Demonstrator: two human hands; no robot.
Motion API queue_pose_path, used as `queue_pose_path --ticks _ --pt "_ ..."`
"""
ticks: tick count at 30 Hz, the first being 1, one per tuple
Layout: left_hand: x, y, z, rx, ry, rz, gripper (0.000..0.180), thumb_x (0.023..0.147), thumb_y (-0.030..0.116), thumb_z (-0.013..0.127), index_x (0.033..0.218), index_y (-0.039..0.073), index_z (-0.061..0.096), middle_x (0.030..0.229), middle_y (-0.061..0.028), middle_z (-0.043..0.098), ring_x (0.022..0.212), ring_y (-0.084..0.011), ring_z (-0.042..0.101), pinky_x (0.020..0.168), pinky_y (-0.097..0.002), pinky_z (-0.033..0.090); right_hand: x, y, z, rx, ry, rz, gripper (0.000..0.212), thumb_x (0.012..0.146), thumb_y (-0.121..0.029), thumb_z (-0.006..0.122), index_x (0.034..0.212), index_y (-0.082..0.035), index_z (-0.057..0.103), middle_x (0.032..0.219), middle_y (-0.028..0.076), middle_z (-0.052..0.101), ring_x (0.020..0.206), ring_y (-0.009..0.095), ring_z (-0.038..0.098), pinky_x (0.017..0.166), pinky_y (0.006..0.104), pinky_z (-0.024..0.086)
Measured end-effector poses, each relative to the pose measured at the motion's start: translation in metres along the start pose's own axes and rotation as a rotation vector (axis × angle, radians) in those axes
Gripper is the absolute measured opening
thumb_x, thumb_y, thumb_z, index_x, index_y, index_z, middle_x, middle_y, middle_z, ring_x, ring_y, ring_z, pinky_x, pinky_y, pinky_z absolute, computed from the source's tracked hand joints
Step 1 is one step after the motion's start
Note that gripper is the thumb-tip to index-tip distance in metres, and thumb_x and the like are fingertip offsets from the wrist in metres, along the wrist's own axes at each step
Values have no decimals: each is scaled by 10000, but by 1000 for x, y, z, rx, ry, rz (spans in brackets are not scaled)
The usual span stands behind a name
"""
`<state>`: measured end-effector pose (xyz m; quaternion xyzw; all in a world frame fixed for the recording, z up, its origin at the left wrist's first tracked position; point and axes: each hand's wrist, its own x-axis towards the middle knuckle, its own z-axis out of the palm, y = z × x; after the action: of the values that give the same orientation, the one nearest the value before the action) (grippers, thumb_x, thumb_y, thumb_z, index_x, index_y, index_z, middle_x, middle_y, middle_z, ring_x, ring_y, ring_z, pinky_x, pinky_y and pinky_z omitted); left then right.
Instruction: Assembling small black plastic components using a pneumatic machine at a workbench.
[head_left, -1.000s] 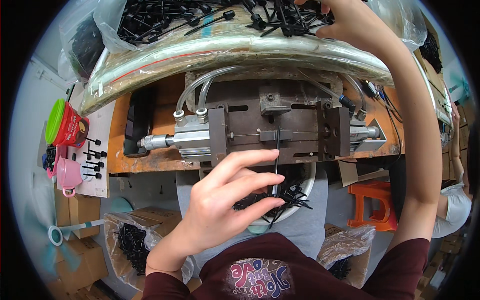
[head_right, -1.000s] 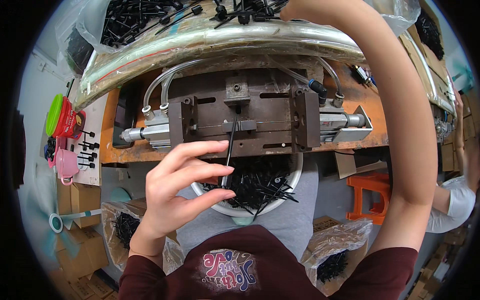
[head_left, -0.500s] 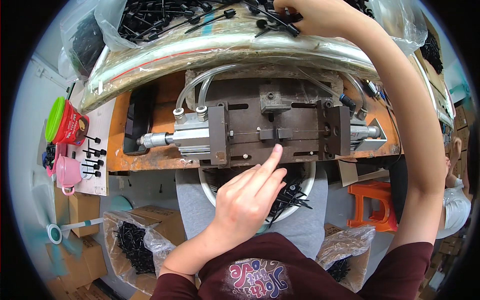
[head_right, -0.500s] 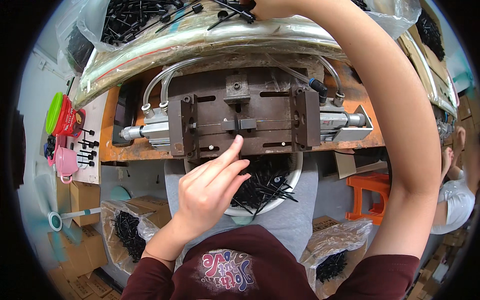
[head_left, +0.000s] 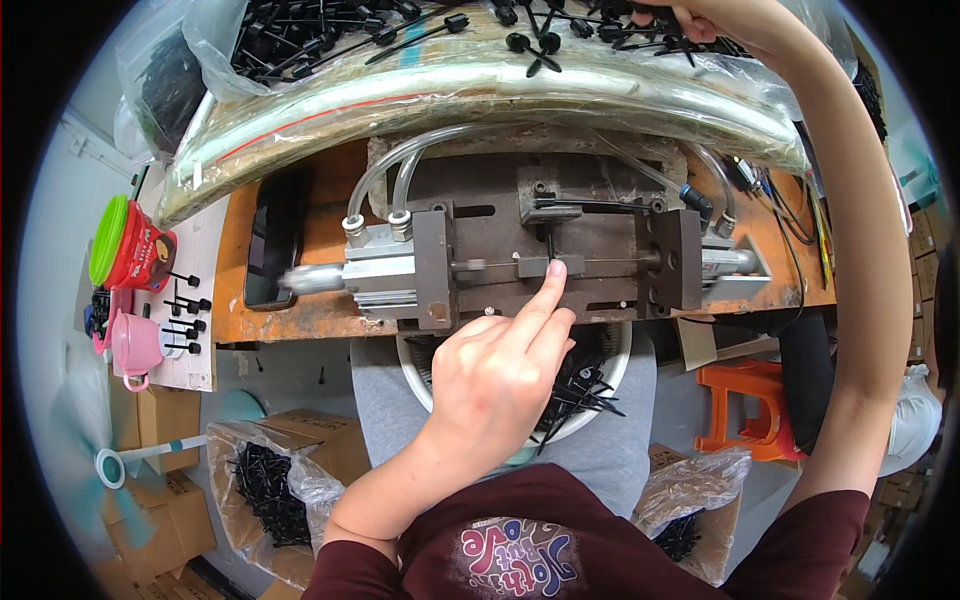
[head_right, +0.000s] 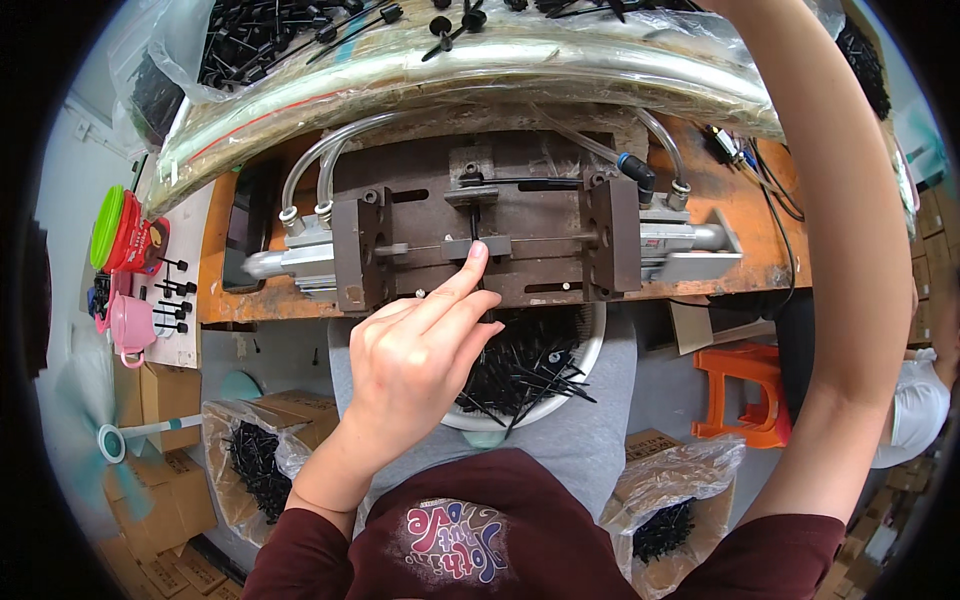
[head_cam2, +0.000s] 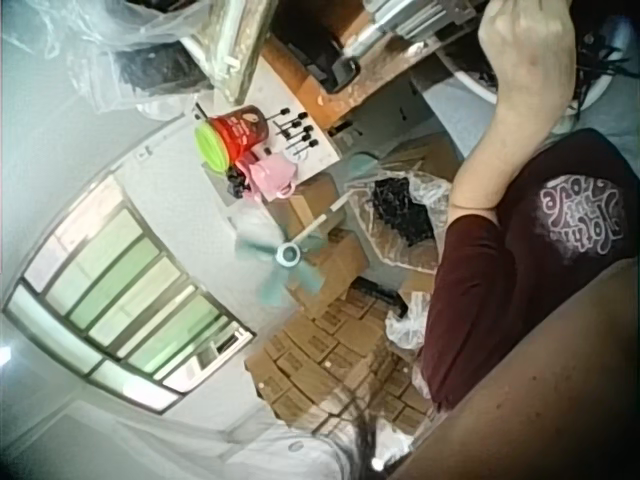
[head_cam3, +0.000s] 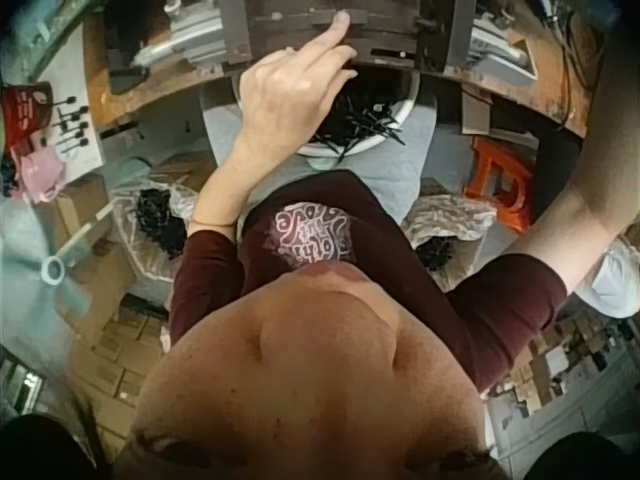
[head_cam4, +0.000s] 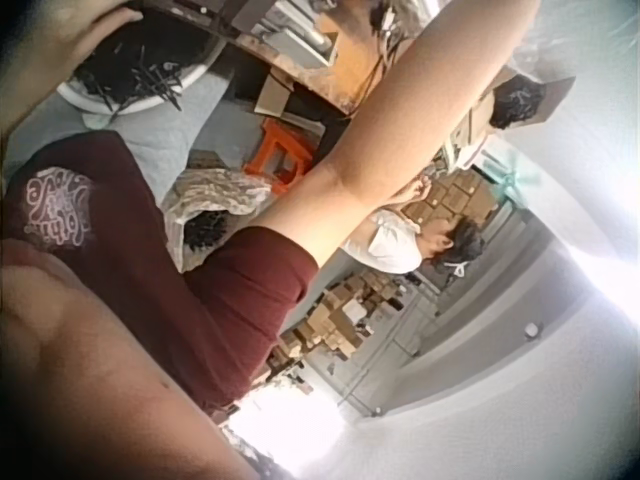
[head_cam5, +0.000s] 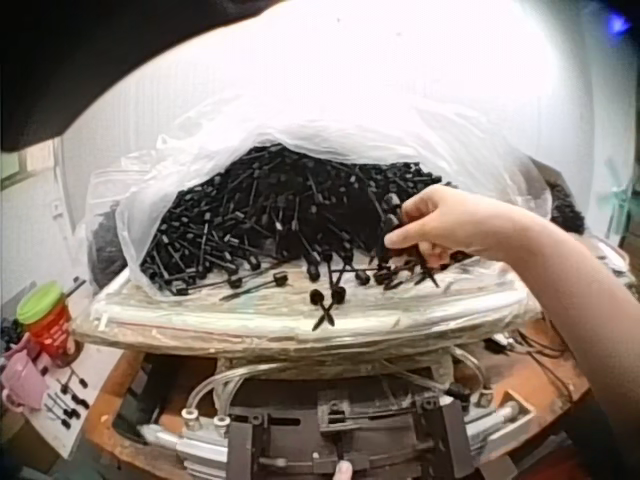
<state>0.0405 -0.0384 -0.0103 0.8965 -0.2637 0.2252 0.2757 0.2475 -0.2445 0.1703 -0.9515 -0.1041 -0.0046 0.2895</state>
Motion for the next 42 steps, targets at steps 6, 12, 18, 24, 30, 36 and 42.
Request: queue_pose_path --ticks 6,12,18,24,30,36,42 --pt "-1 -4 1 -19 7 3 237 697 116 818 895 41 710 1207 -118 708 616 -199 661 593 -275 529 -20 10 3 664 196 -116 230 984 -145 638 1107 48 656 939 128 710 558 69 525 528 207 464" --pt "-5 -7 -2 -85 14 38 241 707 149 830 889 47 711 1215 -111 707 616 -171 663 601 -273 531 -67 19 25 917 314 -213 278 992 -151 604 1202 30 619 1034 114 708 773 97 646 683 212 543" --pt "-13 9 -40 -592 -24 -129 387 696 143 893 1023 27 723 1210 -184 697 702 -121 698 626 -242 561 -168 6 74 905 73 -143 334 1001 -186 567 1221 66 574 1002 132 711 610 32 609 446 142 444" --pt "-7 6 -37 -394 226 15 431 675 37 873 1086 33 741 1056 -118 698 856 -178 684 667 -266 565 -213 0 138 1185 -231 175 252 941 -73 688 1170 17 633 924 65 721 652 42 626 519 158 470" --pt "-15 5 -38 -487 125 -73 357 650 13 864 994 47 775 966 -79 690 872 -195 677 706 -296 560 -226 10 145 1200 -268 196 213 932 -23 683 1129 52 652 893 82 723 672 53 634 519 180 484" --pt "-17 0 -25 -287 69 -19 303 681 19 825 970 21 736 1190 -148 697 907 -226 698 759 -331 566 -235 27 135 1155 82 89 199 947 -93 632 1054 74 625 962 198 717 730 138 687 478 186 501" --pt "-8 0 -4 4 -45 24 240 738 91 785 953 32 697 1243 -133 687 771 -220 684 699 -320 542 -241 32 132 1210 205 -6 257 958 -179 632 1021 66 586 919 211 671 825 217 702 426 171 482"
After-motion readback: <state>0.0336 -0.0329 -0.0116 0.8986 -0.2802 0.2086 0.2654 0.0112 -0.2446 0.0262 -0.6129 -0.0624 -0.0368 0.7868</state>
